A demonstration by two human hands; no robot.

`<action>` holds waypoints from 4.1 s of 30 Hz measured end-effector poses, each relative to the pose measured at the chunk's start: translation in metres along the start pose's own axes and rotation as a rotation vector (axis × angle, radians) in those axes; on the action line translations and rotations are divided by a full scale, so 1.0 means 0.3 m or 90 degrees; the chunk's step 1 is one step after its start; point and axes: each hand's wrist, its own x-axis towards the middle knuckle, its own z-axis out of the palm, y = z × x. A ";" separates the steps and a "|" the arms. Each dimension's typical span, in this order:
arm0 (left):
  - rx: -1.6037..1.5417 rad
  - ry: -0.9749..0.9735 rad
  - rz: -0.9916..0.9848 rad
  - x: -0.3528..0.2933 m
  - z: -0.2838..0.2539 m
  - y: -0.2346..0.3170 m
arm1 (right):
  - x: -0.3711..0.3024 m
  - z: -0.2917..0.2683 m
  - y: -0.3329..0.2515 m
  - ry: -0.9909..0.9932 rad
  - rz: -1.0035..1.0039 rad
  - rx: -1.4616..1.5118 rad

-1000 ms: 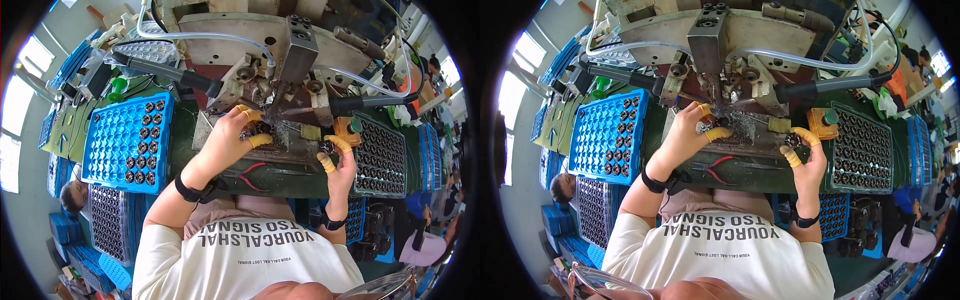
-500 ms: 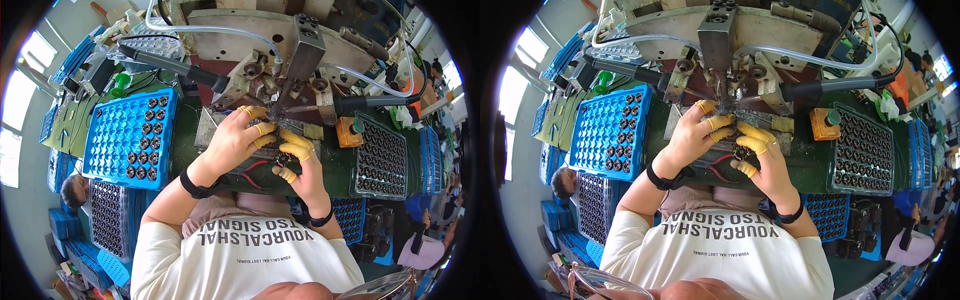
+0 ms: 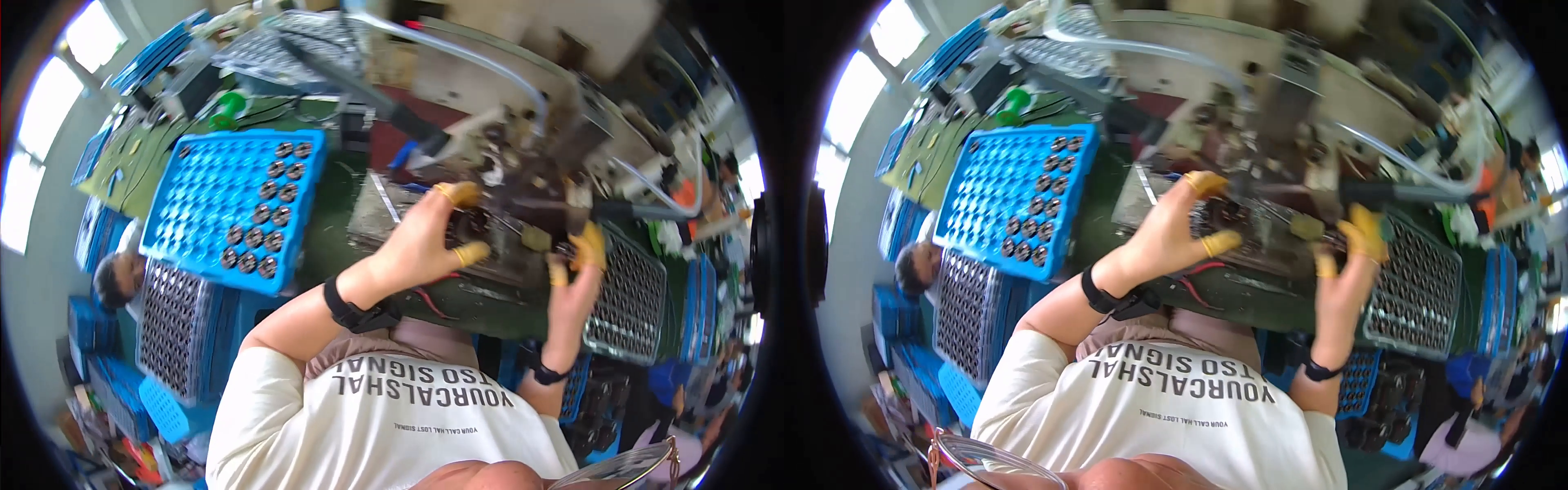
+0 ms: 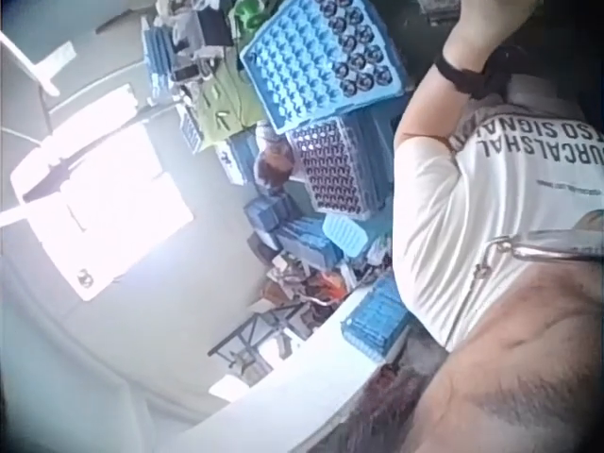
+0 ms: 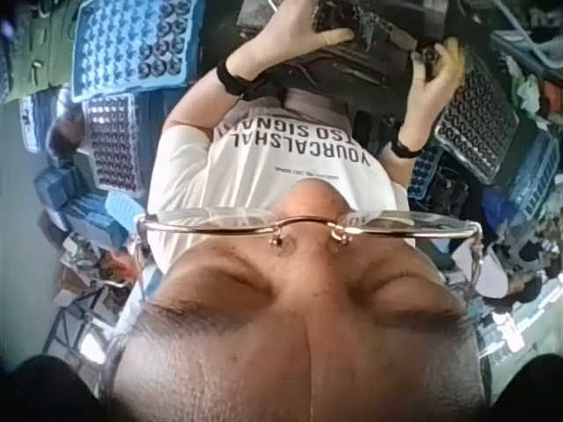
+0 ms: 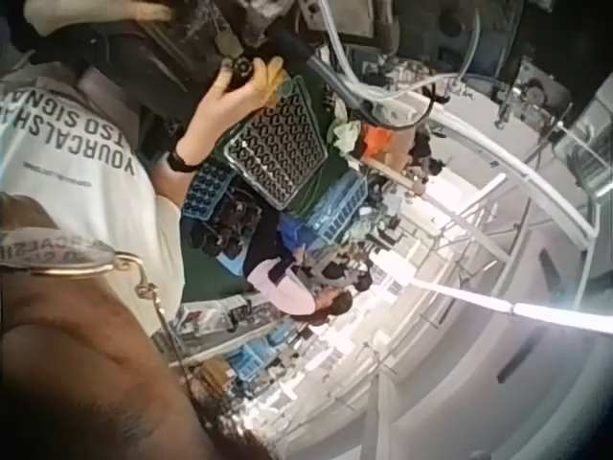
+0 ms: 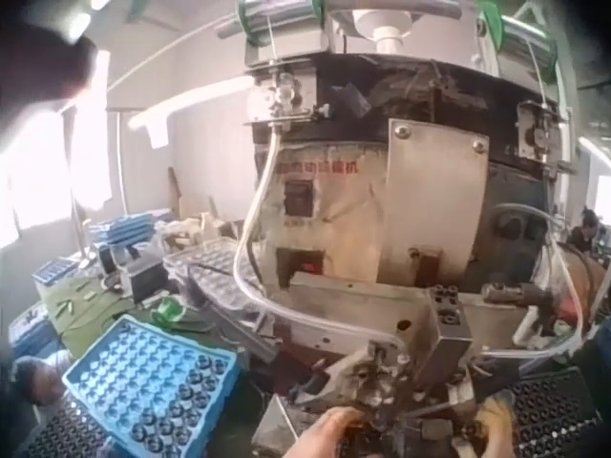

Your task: Assembling electronic components using a specialized press machine and organizing them into trays.

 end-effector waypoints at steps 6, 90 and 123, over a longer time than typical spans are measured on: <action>0.085 -0.074 -0.004 -0.098 -0.255 0.099 | -0.051 -0.049 0.234 -0.060 0.038 -0.029; 0.344 0.182 -0.097 -0.438 -0.723 -0.118 | 0.013 0.135 -0.531 -0.461 -0.136 0.394; 0.152 0.039 -0.015 -0.043 -0.142 0.096 | 0.005 0.124 -0.171 0.001 0.074 0.362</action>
